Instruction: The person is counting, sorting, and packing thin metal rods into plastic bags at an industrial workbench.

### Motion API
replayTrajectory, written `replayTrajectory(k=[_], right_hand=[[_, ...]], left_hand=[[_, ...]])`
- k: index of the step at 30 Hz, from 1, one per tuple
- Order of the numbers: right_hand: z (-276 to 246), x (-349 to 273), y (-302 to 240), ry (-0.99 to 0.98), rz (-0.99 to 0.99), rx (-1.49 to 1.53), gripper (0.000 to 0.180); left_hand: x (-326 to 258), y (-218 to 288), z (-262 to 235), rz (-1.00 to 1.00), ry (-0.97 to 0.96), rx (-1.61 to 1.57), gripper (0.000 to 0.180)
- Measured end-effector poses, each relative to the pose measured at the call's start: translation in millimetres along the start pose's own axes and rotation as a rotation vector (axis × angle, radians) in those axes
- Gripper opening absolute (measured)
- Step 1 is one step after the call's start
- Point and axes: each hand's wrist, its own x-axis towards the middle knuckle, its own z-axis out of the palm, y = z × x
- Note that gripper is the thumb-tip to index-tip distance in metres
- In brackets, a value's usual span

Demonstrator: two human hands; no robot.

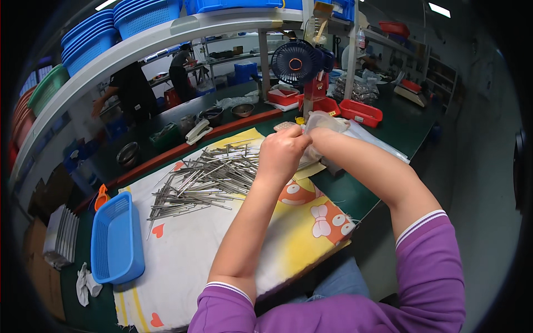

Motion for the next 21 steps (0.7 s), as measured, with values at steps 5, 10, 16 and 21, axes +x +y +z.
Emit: replayTrajectory(k=[5, 10, 16, 21], right_hand=[[-8.5, 10.7, 0.8, 0.141, 0.215, 0.188, 0.031], [-44.6, -38.0, -8.2, 0.018, -0.039, 0.131, 0.040], [-31.6, -6.5, 30.6, -0.111, -0.324, -0.039, 0.037], [-85.3, -51.3, 36.0, -0.469, -0.338, 0.851, 0.035]], left_hand=[[4.7, 2.2, -5.8, -0.093, 0.058, -0.037, 0.007], [3.2, 2.5, -11.6, -0.165, 0.078, -0.092, 0.010], [9.1, 4.1, -5.4, -0.209, 0.102, -0.196, 0.009], [4.7, -1.4, -13.2, -0.365, 0.135, -0.215, 0.008]])
